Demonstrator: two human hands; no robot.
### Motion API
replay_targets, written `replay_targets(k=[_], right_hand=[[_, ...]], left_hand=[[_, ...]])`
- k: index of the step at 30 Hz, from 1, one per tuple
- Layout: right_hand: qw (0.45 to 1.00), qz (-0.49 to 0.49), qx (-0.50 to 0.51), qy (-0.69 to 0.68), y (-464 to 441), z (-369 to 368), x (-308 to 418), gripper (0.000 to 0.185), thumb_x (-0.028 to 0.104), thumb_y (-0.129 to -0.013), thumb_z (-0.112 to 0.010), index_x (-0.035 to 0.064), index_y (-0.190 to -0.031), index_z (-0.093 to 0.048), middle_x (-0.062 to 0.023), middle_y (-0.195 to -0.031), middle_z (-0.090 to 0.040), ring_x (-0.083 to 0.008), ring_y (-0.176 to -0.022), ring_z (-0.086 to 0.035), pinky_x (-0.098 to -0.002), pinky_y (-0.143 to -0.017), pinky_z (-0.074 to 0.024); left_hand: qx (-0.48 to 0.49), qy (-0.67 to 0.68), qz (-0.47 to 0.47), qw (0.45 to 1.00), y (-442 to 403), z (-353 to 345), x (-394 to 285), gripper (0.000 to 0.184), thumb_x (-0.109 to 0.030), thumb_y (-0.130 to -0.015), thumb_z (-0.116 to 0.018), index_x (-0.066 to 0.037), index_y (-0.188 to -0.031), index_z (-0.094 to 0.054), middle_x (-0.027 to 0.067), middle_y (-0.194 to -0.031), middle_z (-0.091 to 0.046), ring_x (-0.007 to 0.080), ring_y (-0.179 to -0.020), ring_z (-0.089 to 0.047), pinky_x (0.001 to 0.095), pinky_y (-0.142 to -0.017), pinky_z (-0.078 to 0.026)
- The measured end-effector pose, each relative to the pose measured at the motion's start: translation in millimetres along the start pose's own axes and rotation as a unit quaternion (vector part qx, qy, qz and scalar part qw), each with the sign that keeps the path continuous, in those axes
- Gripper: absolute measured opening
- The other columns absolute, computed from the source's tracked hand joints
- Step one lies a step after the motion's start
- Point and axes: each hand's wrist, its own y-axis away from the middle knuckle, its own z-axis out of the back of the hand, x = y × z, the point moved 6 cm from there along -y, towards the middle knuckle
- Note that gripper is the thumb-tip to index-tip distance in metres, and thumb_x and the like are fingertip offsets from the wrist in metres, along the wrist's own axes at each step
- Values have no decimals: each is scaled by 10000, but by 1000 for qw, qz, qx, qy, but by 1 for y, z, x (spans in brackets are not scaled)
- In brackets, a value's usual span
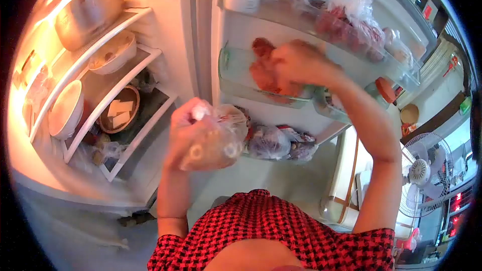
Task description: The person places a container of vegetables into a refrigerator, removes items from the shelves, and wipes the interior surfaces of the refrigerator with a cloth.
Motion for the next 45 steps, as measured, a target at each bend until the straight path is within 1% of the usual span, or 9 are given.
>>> replay_targets(k=[6, 10, 13, 19, 21, 27, 36, 43, 45], right_hand=[[905, 219, -328, -161, 120, 30, -9, 242, 25, -653, -546, 15, -889, -595, -115, -891, -564, -245, -838, -561, -302, -736, -437], [907, 166, -322, -216, 159, 16, -41, 279, 61, -630, -566, -8, -899, -595, -120, -939, -559, -223, -903, -552, -305, -795, -419], [833, 175, -405, -332, 170, -2, -84, 307, 127, -619, -585, -32, -882, -577, -161, -951, -555, -243, -919, -530, -328, -814, -407], [530, 374, -384, -657, 187, -40, -118, 376, 229, -705, -531, -37, -964, -476, -197, -1051, -474, -285, -945, -502, -374, -825, -421], [638, 216, -427, -603, 188, -64, -131, 385, 246, -715, -546, -32, -972, -477, -196, -1020, -485, -269, -899, -521, -364, -779, -440], [702, 116, -356, -606, 171, -86, -115, 335, 219, -653, -615, -48, -852, -577, -209, -960, -566, -266, -902, -534, -351, -830, -395], [780, 180, -204, -564, 142, -85, -61, 187, 65, -718, -564, -25, -874, -612, -177, -988, -588, -255, -944, -563, -339, -815, -429], [826, 257, -281, -414, 113, -51, 3, 401, 124, -749, -607, -7, -1117, -517, -213, -1064, -535, -333, -978, -534, -363, -843, -421], [838, 231, -307, -388, 105, -50, 4, 503, 128, -742, -612, -13, -1194, -443, -217, -1082, -513, -351, -984, -518, -365, -846, -415]], left_hand=[[-2, 64, -230, 971, 27, 20, -71, 162, -109, -738, -617, -29, -715, -478, 53, -670, -485, 120, -634, -455, 255, -556, -388], [31, 99, -351, 931, 22, 17, -109, 170, -116, -739, -620, -27, -716, -477, 57, -671, -485, 124, -634, -453, 258, -558, -387], [53, 104, -392, 912, 3, 12, -126, 176, -121, -740, -622, -26, -716, -476, 60, -672, -485, 126, -634, -452, 260, -560, -387], [76, 89, -418, 901, -35, -4, -131, 188, -131, -741, -627, -23, -717, -475, 65, -675, -484, 131, -633, -449, 265, -563, -385], [84, 83, -423, 899, -40, -11, -128, 192, -135, -741, -629, -23, -718, -475, 67, -675, -484, 133, -633, -448, 267, -564, -385], [124, 80, -442, 885, -46, -35, -118, 205, -145, -743, -634, -20, -719, -474, 72, -678, -484, 138, -633, -445, 271, -566, -384], [252, 76, -521, 812, -52, -95, -111, 224, -160, -745, -642, -16, -721, -472, 80, -681, -483, 145, -632, -441, 278, -571, -382], [319, 79, -551, 767, -68, -109, -107, 237, -171, -746, -647, -14, -722, -471, 86, -683, -483, 150, -632, -438, 283, -573, -380], [215, 72, -447, 865, -79, -92, -99, 269, -195, -744, -663, -3, -738, -476, 109, -723, -492, 169, -643, -446, 304, -602, -389]])
